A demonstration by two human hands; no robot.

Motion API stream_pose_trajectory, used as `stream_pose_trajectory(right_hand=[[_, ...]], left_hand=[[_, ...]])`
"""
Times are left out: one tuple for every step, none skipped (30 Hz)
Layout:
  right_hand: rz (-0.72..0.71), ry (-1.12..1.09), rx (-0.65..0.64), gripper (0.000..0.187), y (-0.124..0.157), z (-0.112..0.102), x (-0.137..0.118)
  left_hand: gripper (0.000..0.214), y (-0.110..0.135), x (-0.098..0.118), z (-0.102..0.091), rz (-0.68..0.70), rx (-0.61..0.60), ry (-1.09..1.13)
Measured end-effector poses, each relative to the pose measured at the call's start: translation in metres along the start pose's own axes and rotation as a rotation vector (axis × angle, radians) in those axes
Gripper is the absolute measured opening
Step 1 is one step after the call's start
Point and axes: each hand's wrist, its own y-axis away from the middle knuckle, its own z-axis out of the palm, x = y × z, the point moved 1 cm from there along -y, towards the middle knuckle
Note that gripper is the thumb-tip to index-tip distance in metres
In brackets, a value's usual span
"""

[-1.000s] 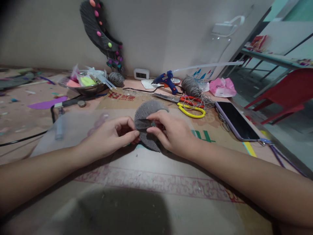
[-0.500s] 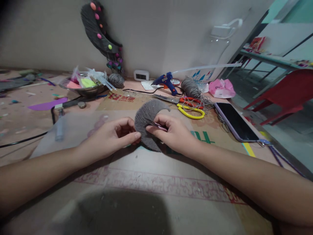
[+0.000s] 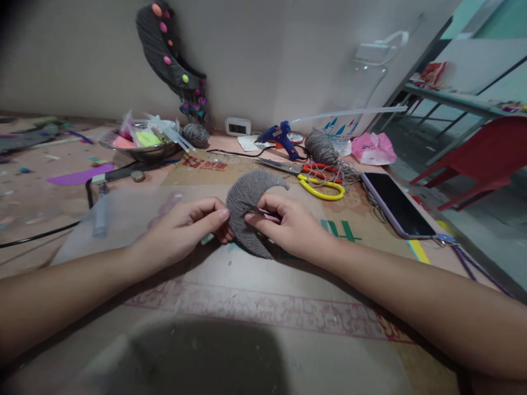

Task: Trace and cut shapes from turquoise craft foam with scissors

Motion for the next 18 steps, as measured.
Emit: stream_pose_trajectory(right_hand=[[0.004, -0.002, 0.001, 0.028, 0.0001, 0.0000, 0.0002], [0.009, -0.008, 0.004, 0.028, 0.0002, -0.0001, 0.0003], [0.018, -0.017, 0.003, 0.028, 0.0001, -0.0001, 0.0003], [0.029, -0.027, 0.003, 0.028, -0.0002, 0.0000, 0.0000], [0.045, -0.042, 0.006, 0.029, -0.0006, 0.0000, -0.0005], [0.068, -0.065, 0.006, 0.031, -0.0011, 0.0000, -0.0010], [0.099, -0.099, 0.006, 0.032, -0.0016, 0.0001, -0.0016], [0.134, -0.137, 0.005, 0.034, -0.0021, 0.0002, -0.0022], [0.166, -0.177, 0.007, 0.036, -0.0024, 0.0003, -0.0027], [0.192, -0.214, 0.009, 0.038, -0.0026, 0.0004, -0.0032], [0.212, -0.243, 0.008, 0.040, -0.0027, 0.0005, -0.0035], [0.222, -0.261, 0.012, 0.040, -0.0027, 0.0006, -0.0037], [0.224, -0.270, 0.016, 0.041, -0.0025, 0.0007, -0.0039], [0.220, -0.270, 0.022, 0.041, -0.0024, 0.0007, -0.0041], [0.213, -0.265, 0.029, 0.041, -0.0023, 0.0008, -0.0043], [0.208, -0.257, 0.033, 0.041, -0.0022, 0.0009, -0.0044], [0.203, -0.248, 0.036, 0.041, -0.0022, 0.0010, -0.0046], [0.197, -0.239, 0.035, 0.040, -0.0022, 0.0012, -0.0048]], left_hand=[[0.031, -0.0006, -0.0006, 0.0002, -0.006, -0.002, 0.017], [0.034, -0.0012, -0.0013, 0.0003, -0.008, -0.005, 0.031], [0.036, -0.0016, -0.0022, 0.0002, -0.008, -0.013, 0.040], [0.038, -0.0020, -0.0032, 0.0000, -0.006, -0.023, 0.041], [0.038, -0.0022, -0.0041, -0.0003, -0.005, -0.034, 0.033], [0.037, -0.0023, -0.0051, -0.0007, -0.010, -0.047, 0.017], [0.034, -0.0023, -0.0060, -0.0010, -0.019, -0.060, -0.007], [0.031, -0.0021, -0.0067, -0.0012, -0.031, -0.074, -0.035], [0.027, -0.0019, -0.0072, -0.0013, -0.042, -0.089, -0.061], [0.024, -0.0016, -0.0074, -0.0013, -0.050, -0.099, -0.083], [0.023, -0.0013, -0.0075, -0.0013, -0.055, -0.105, -0.102], [0.022, -0.0010, -0.0072, -0.0013, -0.057, -0.108, -0.120], [0.022, -0.0008, -0.0068, -0.0014, -0.056, -0.108, -0.137], [0.023, -0.0007, -0.0064, -0.0015, -0.056, -0.107, -0.152], [0.024, -0.0006, -0.0060, -0.0016, -0.057, -0.107, -0.166], [0.026, -0.0006, -0.0057, -0.0018, -0.057, -0.107, -0.177], [0.028, -0.0007, -0.0056, -0.0020, -0.055, -0.106, -0.186], [0.030, -0.0008, -0.0057, -0.0022, -0.051, -0.102, -0.193]])
